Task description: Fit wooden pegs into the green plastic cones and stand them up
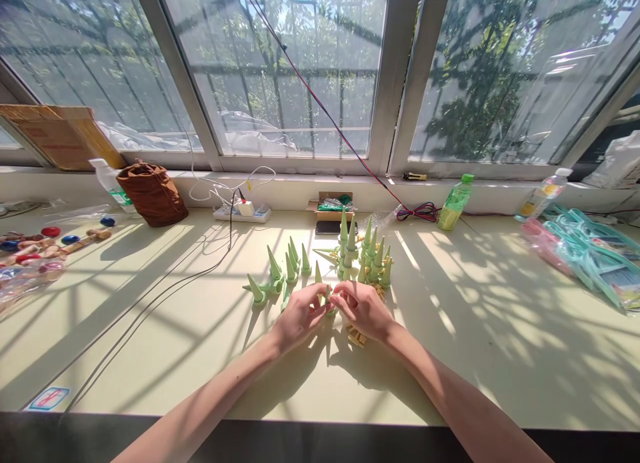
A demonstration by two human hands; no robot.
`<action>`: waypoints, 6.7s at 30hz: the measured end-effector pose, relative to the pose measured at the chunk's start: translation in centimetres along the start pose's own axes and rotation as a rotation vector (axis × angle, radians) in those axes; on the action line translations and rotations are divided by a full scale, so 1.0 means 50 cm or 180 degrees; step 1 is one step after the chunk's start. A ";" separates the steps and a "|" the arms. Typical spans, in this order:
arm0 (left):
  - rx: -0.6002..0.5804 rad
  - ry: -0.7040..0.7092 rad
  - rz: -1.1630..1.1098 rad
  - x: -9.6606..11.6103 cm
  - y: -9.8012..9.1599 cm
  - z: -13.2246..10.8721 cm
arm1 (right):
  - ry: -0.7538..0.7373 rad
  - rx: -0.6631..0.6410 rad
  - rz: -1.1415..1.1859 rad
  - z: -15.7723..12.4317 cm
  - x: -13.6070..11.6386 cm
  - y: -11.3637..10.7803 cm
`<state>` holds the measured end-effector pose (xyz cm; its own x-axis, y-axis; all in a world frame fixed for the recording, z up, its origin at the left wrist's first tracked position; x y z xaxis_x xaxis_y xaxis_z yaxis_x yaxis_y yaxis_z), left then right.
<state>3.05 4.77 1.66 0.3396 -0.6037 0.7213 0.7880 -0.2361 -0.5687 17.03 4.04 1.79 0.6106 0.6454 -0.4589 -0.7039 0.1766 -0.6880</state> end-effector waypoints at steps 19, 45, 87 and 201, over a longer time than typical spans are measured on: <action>0.0078 -0.0097 -0.0034 -0.013 0.003 -0.004 | 0.0040 0.0054 0.0094 -0.007 0.011 0.010; -0.0246 0.0193 0.0356 0.003 0.020 -0.003 | 0.0440 0.0225 -0.0475 0.004 0.062 0.006; -0.0908 0.0946 0.1159 0.030 0.062 -0.023 | 0.0651 -0.1472 -0.1267 -0.011 0.112 -0.043; 0.1595 -0.0956 0.0065 -0.078 -0.276 -0.085 | 0.0231 -0.0181 0.0274 -0.006 0.035 0.013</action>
<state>-11.34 7.14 5.02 0.4304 -0.3447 0.8342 0.9017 0.2064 -0.3799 17.78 5.05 0.37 0.5748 0.6006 -0.5558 -0.7344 0.0792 -0.6740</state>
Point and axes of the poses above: each hand's wrist, its own z-axis towards the middle knuckle, its own y-axis out of the palm, x = y × z, the point moved 6 cm from there along z, towards the middle knuckle, and after that the axes turned 3 degrees about -z, right-handed, at the moved point
